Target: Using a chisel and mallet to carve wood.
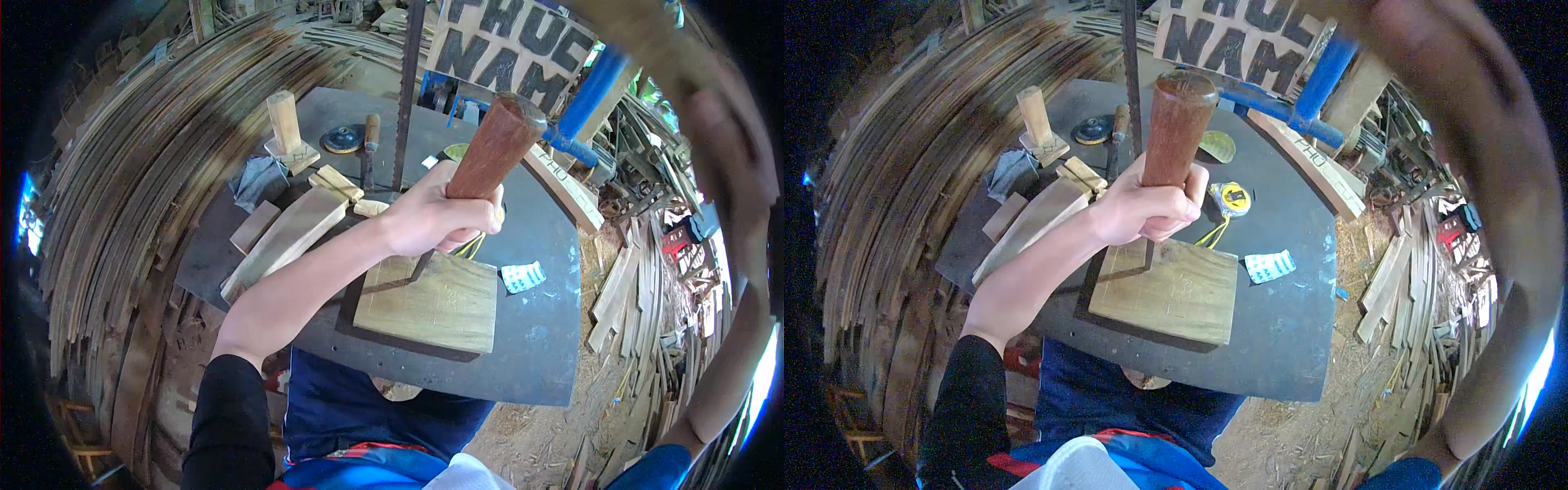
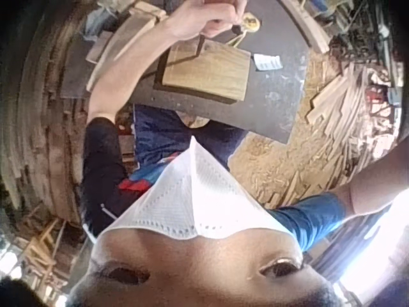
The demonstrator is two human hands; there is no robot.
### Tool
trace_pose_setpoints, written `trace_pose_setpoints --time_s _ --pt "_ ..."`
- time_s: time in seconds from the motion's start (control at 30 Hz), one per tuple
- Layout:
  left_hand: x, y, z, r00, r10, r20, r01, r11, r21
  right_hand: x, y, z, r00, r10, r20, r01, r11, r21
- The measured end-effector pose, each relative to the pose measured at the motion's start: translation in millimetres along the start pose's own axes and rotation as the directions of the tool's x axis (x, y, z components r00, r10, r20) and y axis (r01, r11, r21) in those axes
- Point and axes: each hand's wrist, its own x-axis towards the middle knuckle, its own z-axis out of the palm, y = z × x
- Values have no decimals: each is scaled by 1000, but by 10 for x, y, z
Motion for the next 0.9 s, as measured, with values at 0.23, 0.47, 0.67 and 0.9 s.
trace_pose_setpoints --time_s 0.23,0.47,0.67,0.9 --pt "4 -12 -20 1000 29 3 -29 999 -14 60 -27 140 979 -157 128 170 981 -98" --pt "-64 -28 24 1000 9 -6 -9 999 -32 14 -3 335 990 -109 91 118 989 -94" --pt "0 36 60 1000 15 19 -14 999 -47 76 183 143 979 -188 -79 178 977 -117" --pt "-90 -51 -46 999 52 -15 -53 998 -18 -158 277 547 963 -252 -100 251 968 -25"
